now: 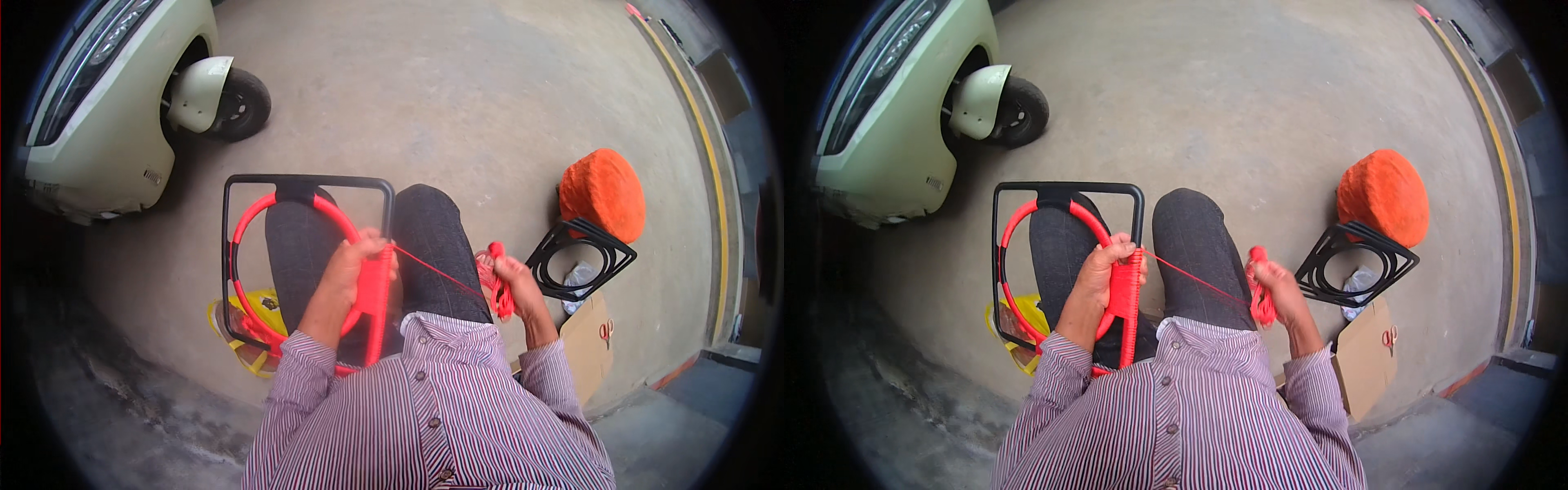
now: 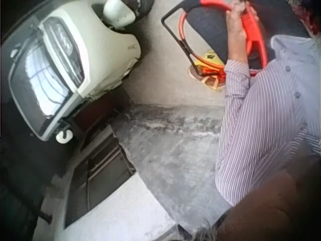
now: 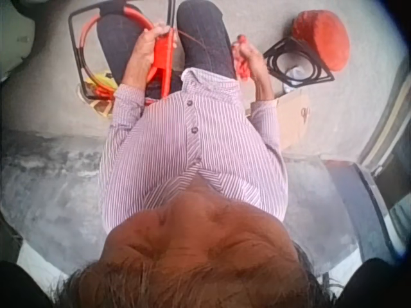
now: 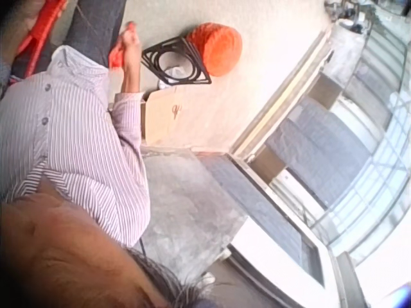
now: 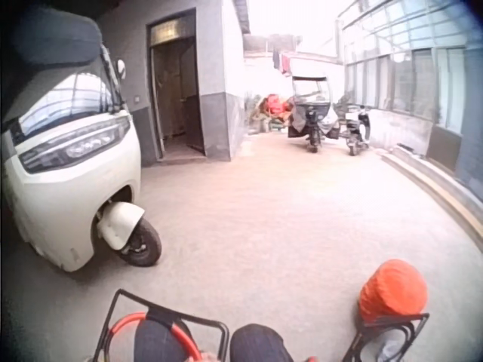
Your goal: The person is winding a length of red string around their hand and a red plastic component of a piece of furniture.
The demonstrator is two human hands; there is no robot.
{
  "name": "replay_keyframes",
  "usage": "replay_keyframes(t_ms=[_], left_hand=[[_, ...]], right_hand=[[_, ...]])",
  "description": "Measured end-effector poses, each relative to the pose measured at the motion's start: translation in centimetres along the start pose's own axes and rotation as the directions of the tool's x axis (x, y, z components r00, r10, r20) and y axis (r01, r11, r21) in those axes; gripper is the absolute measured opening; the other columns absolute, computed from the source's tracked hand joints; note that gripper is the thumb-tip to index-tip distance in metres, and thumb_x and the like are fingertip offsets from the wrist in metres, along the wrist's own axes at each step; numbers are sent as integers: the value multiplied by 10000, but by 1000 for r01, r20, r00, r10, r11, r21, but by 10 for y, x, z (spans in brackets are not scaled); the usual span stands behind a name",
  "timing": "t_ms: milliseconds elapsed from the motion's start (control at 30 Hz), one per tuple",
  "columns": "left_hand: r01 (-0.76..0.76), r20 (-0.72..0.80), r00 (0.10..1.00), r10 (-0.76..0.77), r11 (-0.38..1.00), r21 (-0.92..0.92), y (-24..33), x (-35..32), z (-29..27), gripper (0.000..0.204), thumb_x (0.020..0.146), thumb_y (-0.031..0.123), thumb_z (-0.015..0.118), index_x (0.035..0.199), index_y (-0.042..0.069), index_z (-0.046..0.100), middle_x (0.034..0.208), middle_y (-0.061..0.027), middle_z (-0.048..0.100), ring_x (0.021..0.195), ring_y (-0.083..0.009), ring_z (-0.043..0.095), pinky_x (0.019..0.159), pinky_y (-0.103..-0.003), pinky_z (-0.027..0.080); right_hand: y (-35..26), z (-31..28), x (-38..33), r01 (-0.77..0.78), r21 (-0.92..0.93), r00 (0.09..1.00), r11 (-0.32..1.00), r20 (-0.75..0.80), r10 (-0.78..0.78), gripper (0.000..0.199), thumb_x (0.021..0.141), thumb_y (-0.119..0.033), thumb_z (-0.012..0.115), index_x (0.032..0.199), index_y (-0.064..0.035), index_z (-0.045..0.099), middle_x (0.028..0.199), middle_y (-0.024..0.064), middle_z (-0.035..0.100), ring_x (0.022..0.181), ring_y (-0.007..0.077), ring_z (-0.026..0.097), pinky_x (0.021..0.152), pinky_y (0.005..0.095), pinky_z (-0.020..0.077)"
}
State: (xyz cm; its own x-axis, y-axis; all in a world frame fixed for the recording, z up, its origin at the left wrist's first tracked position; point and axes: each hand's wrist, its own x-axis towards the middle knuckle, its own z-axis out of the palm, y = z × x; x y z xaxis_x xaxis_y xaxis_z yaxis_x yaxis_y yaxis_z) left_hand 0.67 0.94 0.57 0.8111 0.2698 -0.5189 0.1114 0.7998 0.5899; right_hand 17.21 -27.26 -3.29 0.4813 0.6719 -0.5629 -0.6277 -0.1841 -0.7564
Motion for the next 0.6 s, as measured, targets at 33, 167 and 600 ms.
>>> replay_keyframes(t_ms=[33,167,600], left_hand=[[3,7,1000,-3,1000,6,1,1,1,186,845,136,627,989,35,568,718,-153,641,580,-230,644,545,-336,569],[-29,-46,999,30,1000,3,-2,-3,10,297,851,125,599,1117,20,520,887,-156,642,693,-221,651,612,-335,566],[-342,44,938,345,938,-60,-17,-4,23,640,846,162,568,1415,75,287,1331,-161,468,1125,-268,536,998,-408,402]], right_hand=[[-8,7,8,37,188,994,981,-111,-16,291,964,-212,543,1153,10,555,823,16,552,746,87,542,638,235,451],[-60,56,9,89,395,996,915,-32,-83,248,950,-152,542,1122,26,524,817,48,585,736,104,571,683,245,483],[-83,130,94,296,-213,954,931,110,-279,251,880,-286,642,921,-39,644,817,18,630,742,109,576,671,289,474]])
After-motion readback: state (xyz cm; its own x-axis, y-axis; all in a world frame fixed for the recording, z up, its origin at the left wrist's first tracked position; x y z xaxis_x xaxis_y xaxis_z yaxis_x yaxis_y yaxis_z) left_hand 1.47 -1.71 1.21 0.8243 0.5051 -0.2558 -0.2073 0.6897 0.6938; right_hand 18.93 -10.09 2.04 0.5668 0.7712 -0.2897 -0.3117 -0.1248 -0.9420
